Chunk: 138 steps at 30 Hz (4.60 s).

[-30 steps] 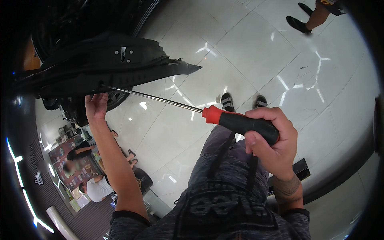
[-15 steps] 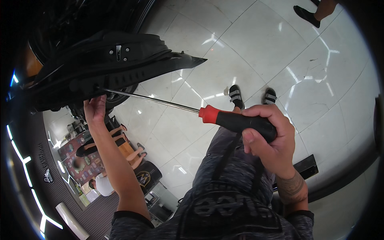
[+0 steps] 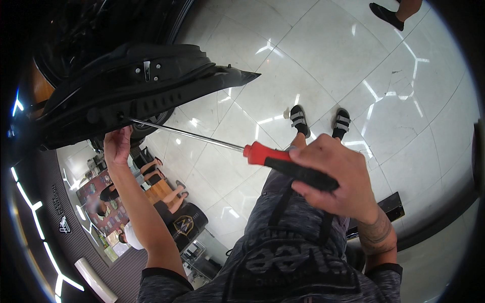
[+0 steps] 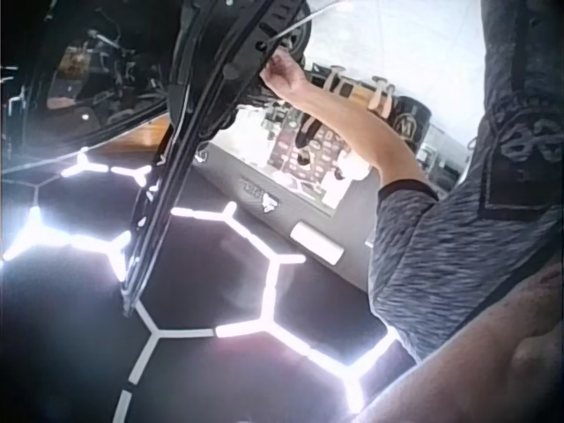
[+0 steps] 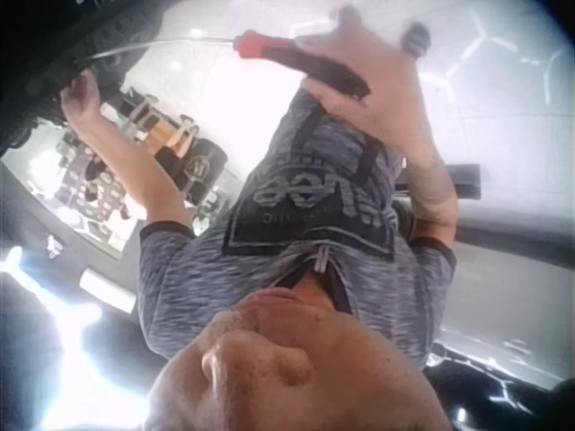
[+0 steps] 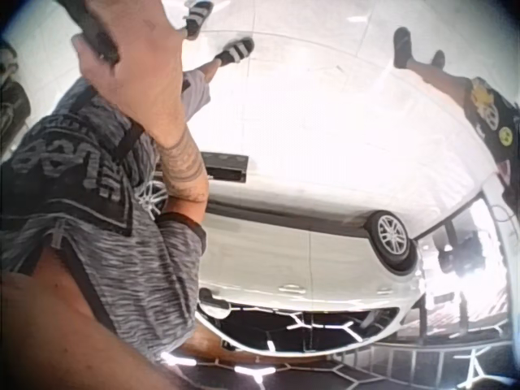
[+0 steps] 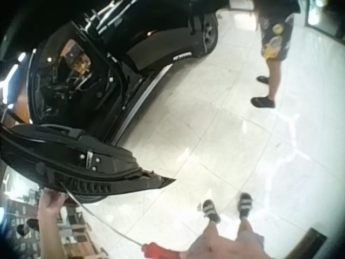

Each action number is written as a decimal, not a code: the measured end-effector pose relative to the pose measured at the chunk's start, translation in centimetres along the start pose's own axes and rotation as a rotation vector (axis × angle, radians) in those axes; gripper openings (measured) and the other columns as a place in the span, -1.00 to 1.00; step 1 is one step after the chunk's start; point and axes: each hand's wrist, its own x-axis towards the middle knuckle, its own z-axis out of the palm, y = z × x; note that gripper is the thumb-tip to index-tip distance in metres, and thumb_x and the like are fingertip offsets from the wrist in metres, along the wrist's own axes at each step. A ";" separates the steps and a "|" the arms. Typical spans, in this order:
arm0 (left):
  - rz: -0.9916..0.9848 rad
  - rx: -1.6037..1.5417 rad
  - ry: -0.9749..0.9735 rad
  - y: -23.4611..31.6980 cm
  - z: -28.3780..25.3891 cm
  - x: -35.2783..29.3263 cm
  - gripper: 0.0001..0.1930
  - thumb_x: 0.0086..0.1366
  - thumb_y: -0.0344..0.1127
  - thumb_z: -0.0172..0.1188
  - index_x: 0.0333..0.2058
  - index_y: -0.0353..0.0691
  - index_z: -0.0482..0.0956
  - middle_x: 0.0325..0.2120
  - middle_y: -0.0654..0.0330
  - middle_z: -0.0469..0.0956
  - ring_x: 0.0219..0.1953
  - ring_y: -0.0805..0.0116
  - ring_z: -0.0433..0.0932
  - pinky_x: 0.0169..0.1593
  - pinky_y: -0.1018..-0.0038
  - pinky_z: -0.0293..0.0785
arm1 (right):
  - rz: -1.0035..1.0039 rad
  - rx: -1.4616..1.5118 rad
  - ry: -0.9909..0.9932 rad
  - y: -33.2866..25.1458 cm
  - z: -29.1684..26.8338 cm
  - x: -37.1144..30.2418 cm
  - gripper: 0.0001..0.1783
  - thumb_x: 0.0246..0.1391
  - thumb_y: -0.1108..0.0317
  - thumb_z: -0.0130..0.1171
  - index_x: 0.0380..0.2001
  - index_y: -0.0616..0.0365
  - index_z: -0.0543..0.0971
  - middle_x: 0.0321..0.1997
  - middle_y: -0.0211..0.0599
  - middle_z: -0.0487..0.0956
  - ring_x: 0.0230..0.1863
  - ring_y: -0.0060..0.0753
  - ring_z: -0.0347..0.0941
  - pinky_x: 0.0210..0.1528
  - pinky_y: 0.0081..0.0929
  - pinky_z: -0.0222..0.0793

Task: The person removes a car door handle using a screwdriver, then installs a new chrome handle onto the driver's side door of a black SUV. They tighten the screws and test the handle's operation.

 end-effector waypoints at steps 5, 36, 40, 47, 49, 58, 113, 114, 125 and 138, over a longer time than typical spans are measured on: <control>0.149 0.122 0.104 0.0 -0.8 0.2 -0.68 0.24 -0.43 -0.02 -0.09 -0.56 0.34 -0.13 -0.13 0.42 -0.07 -0.05 0.42 0.01 0.24 0.50 | -0.033 0.023 -0.059 -2.5 -1.3 1.2 -0.56 -0.24 0.41 0.29 -0.17 0.15 0.52 -0.49 -0.34 0.47 -0.56 -0.46 0.41 -0.51 -0.60 0.32; 0.367 -0.143 0.122 -1.2 -1.8 2.5 -0.81 0.19 -0.22 0.16 -0.29 -0.16 0.45 -0.41 0.29 0.44 -0.28 0.44 0.38 -0.10 0.31 0.30 | 0.410 -0.235 -0.098 -12.8 -2.3 3.0 -0.68 -0.17 0.47 0.23 -0.25 0.30 0.53 -0.53 -0.47 0.46 -0.58 -0.72 0.26 -0.54 -0.74 0.18; 0.419 -0.103 0.027 -1.8 -2.0 1.5 -0.79 0.21 -0.17 0.16 -0.27 -0.13 0.44 -0.40 0.32 0.44 -0.27 0.45 0.39 -0.10 0.33 0.33 | 0.352 -0.248 0.003 -13.5 -5.4 -0.7 -0.64 -0.17 0.40 0.27 -0.26 0.37 0.50 -0.50 -0.40 0.44 -0.66 -0.72 0.23 -0.65 -0.77 0.12; 0.395 -0.160 0.023 -3.2 -1.4 -0.3 -0.78 0.33 -0.17 -0.03 -0.14 -0.10 0.39 -0.27 0.29 0.45 -0.19 0.36 0.39 -0.03 0.32 0.34 | -0.225 -0.090 0.656 -16.9 -13.2 -6.3 -0.50 -0.02 0.18 0.17 -0.03 0.16 0.36 -0.38 -0.35 0.38 -0.38 -0.55 0.30 -0.41 -0.70 0.25; 0.419 -0.206 0.027 -3.8 -0.8 -0.4 -0.78 0.34 -0.17 -0.07 -0.12 -0.09 0.37 -0.26 0.28 0.44 -0.17 0.36 0.37 -0.03 0.31 0.33 | -0.320 0.202 0.821 -17.6 -12.9 -3.5 -0.51 0.08 0.18 0.08 0.05 0.08 0.29 -0.41 -0.41 0.37 -0.42 -0.59 0.28 -0.45 -0.72 0.23; 0.394 -0.240 0.072 -3.5 2.0 -1.9 -0.65 0.32 -0.36 -0.09 0.08 0.06 0.25 -0.15 0.30 0.34 -0.04 0.31 0.28 0.01 0.25 0.30 | 0.993 -0.241 -0.581 12.4 -7.5 -17.2 -0.48 0.20 0.14 -0.10 0.16 0.17 0.24 -0.34 -0.34 0.42 -0.51 -0.62 0.34 -0.51 -0.65 0.27; 0.238 -0.235 -0.246 1.6 -3.8 4.4 -0.77 0.25 -0.04 0.09 -0.27 -0.03 0.42 -0.37 0.34 0.51 -0.30 0.49 0.44 -0.22 0.44 0.27 | 1.063 -0.270 -0.082 9.9 20.8 -8.5 -0.90 -0.14 0.47 0.12 -0.55 0.31 0.54 -0.51 -0.22 0.54 -0.41 -0.28 0.50 -0.35 -0.33 0.40; 0.240 -0.231 -0.248 1.6 -4.1 4.4 -0.76 0.26 -0.04 0.08 -0.26 -0.04 0.42 -0.36 0.34 0.51 -0.30 0.49 0.44 -0.21 0.44 0.27 | 1.158 -0.397 0.024 7.1 23.3 -5.2 -0.84 -0.17 0.41 0.14 -0.63 0.33 0.53 -0.54 -0.13 0.56 -0.42 -0.15 0.53 -0.37 -0.27 0.41; 0.119 -0.278 -0.337 1.8 -4.0 4.2 -0.74 0.28 -0.17 0.09 -0.22 -0.14 0.26 -0.30 0.16 0.50 -0.23 0.46 0.44 -0.13 0.45 0.31 | 1.123 -0.659 0.075 13.2 34.1 -7.7 -0.63 -0.10 0.24 0.13 -0.58 0.47 0.51 -0.58 0.12 0.52 -0.49 -0.19 0.53 -0.46 -0.26 0.44; 0.030 -0.394 -0.546 3.4 -5.9 5.5 -0.87 0.27 -0.28 0.10 -0.33 -0.16 0.37 -0.34 0.18 0.51 -0.26 0.46 0.46 -0.13 0.50 0.30 | 0.786 -0.872 0.596 7.6 40.1 -1.9 -0.81 -0.14 0.37 0.15 -0.48 0.31 0.51 -0.49 -0.30 0.54 -0.50 -0.49 0.44 -0.39 -0.51 0.38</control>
